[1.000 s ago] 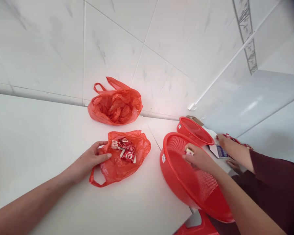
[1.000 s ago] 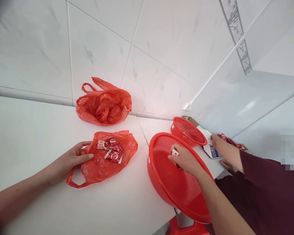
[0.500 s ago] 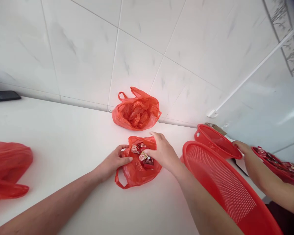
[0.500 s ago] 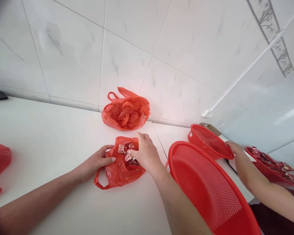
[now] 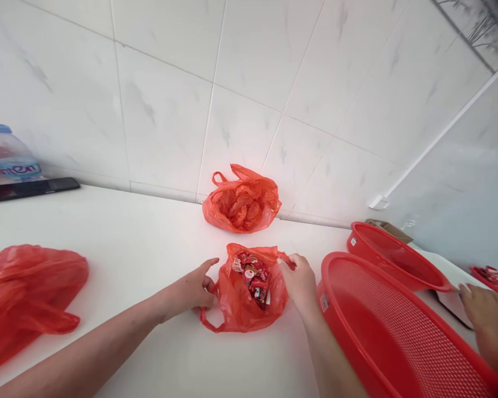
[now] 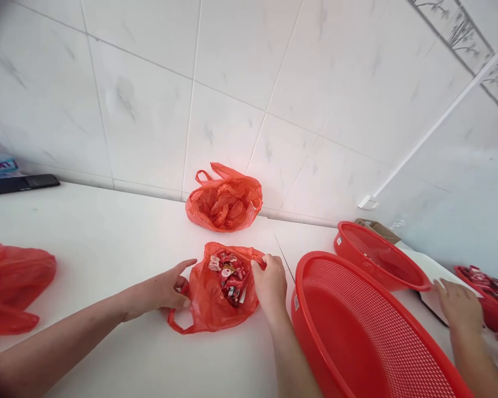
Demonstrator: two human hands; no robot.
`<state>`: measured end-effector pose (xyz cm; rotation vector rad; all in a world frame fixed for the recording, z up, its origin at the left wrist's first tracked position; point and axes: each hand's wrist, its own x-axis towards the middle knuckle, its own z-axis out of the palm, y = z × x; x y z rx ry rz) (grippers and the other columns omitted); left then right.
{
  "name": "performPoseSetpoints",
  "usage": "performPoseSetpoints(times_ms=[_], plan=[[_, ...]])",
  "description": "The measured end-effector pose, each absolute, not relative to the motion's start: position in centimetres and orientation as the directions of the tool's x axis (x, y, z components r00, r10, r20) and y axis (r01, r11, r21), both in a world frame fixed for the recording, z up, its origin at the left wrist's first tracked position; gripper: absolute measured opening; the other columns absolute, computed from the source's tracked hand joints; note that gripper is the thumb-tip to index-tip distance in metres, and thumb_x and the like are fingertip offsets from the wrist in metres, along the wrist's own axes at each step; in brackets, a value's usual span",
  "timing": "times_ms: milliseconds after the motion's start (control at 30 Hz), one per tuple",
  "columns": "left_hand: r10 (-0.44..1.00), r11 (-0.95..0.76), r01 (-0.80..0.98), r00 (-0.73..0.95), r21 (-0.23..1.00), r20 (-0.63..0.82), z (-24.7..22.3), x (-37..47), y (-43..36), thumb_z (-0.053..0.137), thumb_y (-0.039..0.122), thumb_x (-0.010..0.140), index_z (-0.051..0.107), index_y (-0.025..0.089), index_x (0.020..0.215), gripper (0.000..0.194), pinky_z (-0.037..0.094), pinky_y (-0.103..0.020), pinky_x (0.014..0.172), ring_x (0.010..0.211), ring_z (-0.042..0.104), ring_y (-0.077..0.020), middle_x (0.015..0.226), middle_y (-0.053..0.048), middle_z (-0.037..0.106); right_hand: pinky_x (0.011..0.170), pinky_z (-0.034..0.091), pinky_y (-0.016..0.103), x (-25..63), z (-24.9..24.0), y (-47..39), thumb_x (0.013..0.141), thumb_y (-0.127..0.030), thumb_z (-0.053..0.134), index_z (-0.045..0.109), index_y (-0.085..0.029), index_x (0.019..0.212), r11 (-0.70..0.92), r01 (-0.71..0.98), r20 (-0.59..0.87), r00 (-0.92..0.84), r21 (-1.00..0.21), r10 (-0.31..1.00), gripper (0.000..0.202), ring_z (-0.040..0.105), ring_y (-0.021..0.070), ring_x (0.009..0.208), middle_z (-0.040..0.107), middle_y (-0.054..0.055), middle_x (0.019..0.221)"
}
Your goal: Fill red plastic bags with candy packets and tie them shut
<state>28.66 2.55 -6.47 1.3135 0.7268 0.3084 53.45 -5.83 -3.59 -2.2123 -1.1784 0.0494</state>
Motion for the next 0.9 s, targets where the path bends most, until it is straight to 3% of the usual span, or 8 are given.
performPoseSetpoints(times_ms=[100, 200, 300, 467, 567, 667, 800, 900], plan=[[0.759, 0.199, 0.044, 0.626, 0.979, -0.182, -4.5, 28.0, 3.4, 0.068, 0.017, 0.067, 0.026, 0.027, 0.140, 0.085, 0.049, -0.024, 0.054, 0.056, 0.058, -0.0118, 0.070, 0.006, 0.058, 0.066, 0.042, 0.029, 52.9, -1.7, -6.4, 0.080, -0.047, 0.052, 0.053, -0.020, 0.071, -0.185, 0.560, 0.255, 0.615, -0.808, 0.747, 0.028, 0.054, 0.0168, 0.070, 0.059, 0.001, 0.074], [0.921, 0.105, -0.228, 0.389, 0.968, -0.008, -1.0, 27.4, 4.9, 0.071, 0.019, 0.068, 0.038, 0.023, 0.130, 0.070, 0.049, -0.022, 0.056, 0.055, 0.055, -0.0083, 0.071, 0.006, 0.058, 0.064, 0.045, 0.027, 52.4, 0.5, -7.0, 0.076, -0.049, 0.061, 0.056, -0.020, 0.076, 0.143, 0.191, 0.235, 0.658, -0.971, 0.716, 0.029, 0.056, 0.0147, 0.068, 0.062, 0.000, 0.074], [0.970, -0.002, -0.412, 0.220, 0.911, 0.102, 2.6, 27.1, 5.9, 0.075, 0.017, 0.066, 0.051, 0.020, 0.115, 0.054, 0.048, -0.019, 0.056, 0.057, 0.053, -0.0062, 0.074, 0.004, 0.059, 0.066, 0.048, 0.027, 52.1, 2.7, -7.5, 0.070, -0.043, 0.070, 0.057, -0.020, 0.076, 0.379, 0.002, 0.252, 0.750, -0.925, 0.612, 0.027, 0.058, 0.0127, 0.069, 0.062, -0.001, 0.075], [0.943, -0.102, -0.543, 0.214, 0.834, 0.255, 6.1, 27.7, 4.8, 0.075, 0.017, 0.067, 0.057, 0.022, 0.105, 0.043, 0.048, -0.015, 0.057, 0.065, 0.056, -0.0050, 0.101, -0.001, 0.065, 0.069, 0.050, 0.028, 51.9, 5.7, -8.2, 0.071, -0.036, 0.071, 0.056, -0.021, 0.071, 0.552, -0.122, 0.282, 0.758, -0.825, 0.589, 0.021, 0.060, 0.0122, 0.077, 0.064, -0.001, 0.089], [0.887, -0.244, -0.488, 0.237, 0.838, 0.396, 7.0, 28.7, 3.7, 0.074, 0.019, 0.068, 0.055, 0.028, 0.113, 0.049, 0.050, -0.019, 0.064, 0.073, 0.059, -0.0076, 0.121, -0.002, 0.060, 0.071, 0.051, 0.033, 51.6, 6.9, -8.4, 0.074, -0.037, 0.067, 0.054, -0.024, 0.074, 0.584, -0.132, 0.308, 0.745, -0.801, 0.591, 0.019, 0.062, 0.0157, 0.083, 0.066, 0.001, 0.101], [0.818, -0.466, -0.279, 0.226, 0.839, 0.529, 7.5, 29.6, 2.8, 0.068, 0.022, 0.075, 0.056, 0.031, 0.117, 0.044, 0.052, -0.027, 0.075, 0.084, 0.061, -0.0134, 0.127, -0.002, 0.058, 0.069, 0.051, 0.033, 51.2, 7.3, -8.4, 0.074, -0.037, 0.069, 0.054, -0.025, 0.077, 0.626, -0.137, 0.342, 0.738, -0.768, 0.582, 0.020, 0.063, 0.0173, 0.083, 0.066, 0.000, 0.086], [0.744, -0.662, 0.069, 0.183, 0.746, 0.643, 7.4, 30.3, 2.2, 0.058, 0.025, 0.082, 0.065, 0.030, 0.105, 0.025, 0.050, -0.033, 0.082, 0.091, 0.063, -0.0202, 0.105, -0.001, 0.070, 0.061, 0.049, 0.024, 51.1, 7.1, -7.9, 0.074, -0.039, 0.071, 0.048, -0.022, 0.069, 0.635, -0.188, 0.346, 0.706, -0.750, 0.618, 0.029, 0.052, 0.0088, 0.059, 0.043, -0.008, 0.055], [0.674, -0.737, 0.202, 0.155, 0.645, 0.722, 7.1, 30.4, 2.2, 0.057, 0.024, 0.081, 0.066, 0.031, 0.103, 0.025, 0.049, -0.032, 0.078, 0.083, 0.064, -0.0203, 0.091, 0.001, 0.072, 0.042, 0.034, 0.016, 51.2, 6.7, -7.7, 0.077, -0.047, 0.066, 0.044, -0.022, 0.067, 0.609, -0.279, 0.324, 0.646, -0.742, 0.691, 0.035, 0.032, 0.0053, 0.044, 0.030, -0.010, 0.049]])
